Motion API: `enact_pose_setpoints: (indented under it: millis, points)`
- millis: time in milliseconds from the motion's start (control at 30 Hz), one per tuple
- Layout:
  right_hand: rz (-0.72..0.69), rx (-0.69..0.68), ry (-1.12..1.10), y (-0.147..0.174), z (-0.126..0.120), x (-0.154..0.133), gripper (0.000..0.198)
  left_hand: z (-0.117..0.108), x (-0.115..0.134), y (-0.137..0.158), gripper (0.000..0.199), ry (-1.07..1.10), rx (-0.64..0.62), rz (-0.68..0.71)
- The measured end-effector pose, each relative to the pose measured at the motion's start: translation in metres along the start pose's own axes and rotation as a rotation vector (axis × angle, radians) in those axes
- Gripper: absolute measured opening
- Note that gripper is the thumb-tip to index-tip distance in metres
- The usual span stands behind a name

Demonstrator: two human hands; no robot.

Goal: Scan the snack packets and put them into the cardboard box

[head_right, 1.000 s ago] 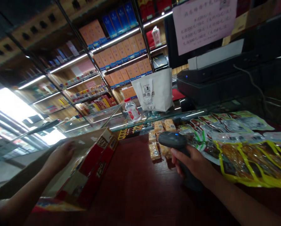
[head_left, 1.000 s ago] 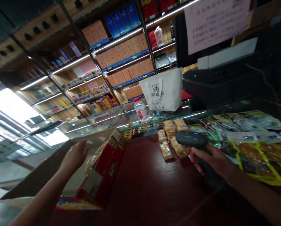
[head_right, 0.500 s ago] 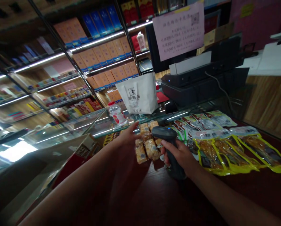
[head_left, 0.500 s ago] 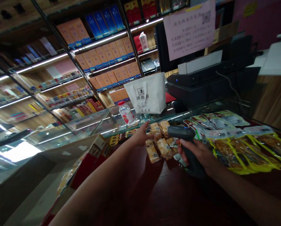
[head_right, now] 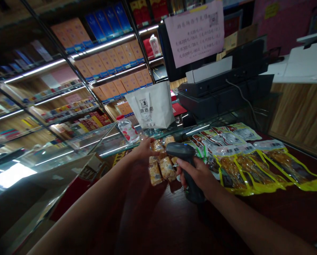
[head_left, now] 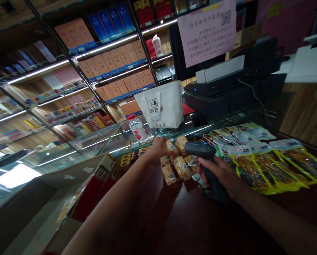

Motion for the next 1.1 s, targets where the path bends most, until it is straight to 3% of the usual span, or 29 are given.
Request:
enact_pose_setpoints:
  millis: [167, 367, 467, 567, 700, 900, 1100]
  points:
    - [-0.009, 0.002, 0.032, 0.001, 0.003, -0.002, 0.046, -0.001, 0.009, 0.051, 0.063, 0.113, 0.117, 0.052]
    - [0.014, 0.018, 0.120, 0.006, 0.008, 0.000, 0.045, 0.024, 0.032, 0.125, 0.077, 0.624, 0.169, -0.026]
    - [0.022, -0.035, 0.169, 0.009, 0.010, 0.001, 0.041, 0.035, 0.045, 0.146, 0.081, 0.862, 0.122, -0.101]
    - [0.022, -0.075, 0.159, 0.010, 0.011, 0.000, 0.041, 0.035, 0.049, 0.157, 0.074, 1.074, 0.046, -0.172]
    - [0.051, -0.079, 0.105, 0.011, 0.009, -0.002, 0.046, 0.025, 0.035, 0.162, 0.048, 1.214, 0.064, -0.257]
    - [0.093, -0.117, 0.040, 0.013, 0.011, 0.000, 0.048, 0.027, 0.009, 0.166, 0.037, 1.424, 0.003, -0.427]
    - [0.140, -0.124, 0.046, 0.015, 0.014, 0.002, 0.047, 0.030, -0.001, 0.169, 0.034, 1.523, -0.024, -0.480]
Point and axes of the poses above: each hand's wrist, its own y-axis away from the middle knuckle, its own z-axis out of the palm, x = y × z, the point moved 1 cm from there along -y, towards the middle knuckle, and after that the axes turned 9 degrees about -z, right-handed, at the moved point
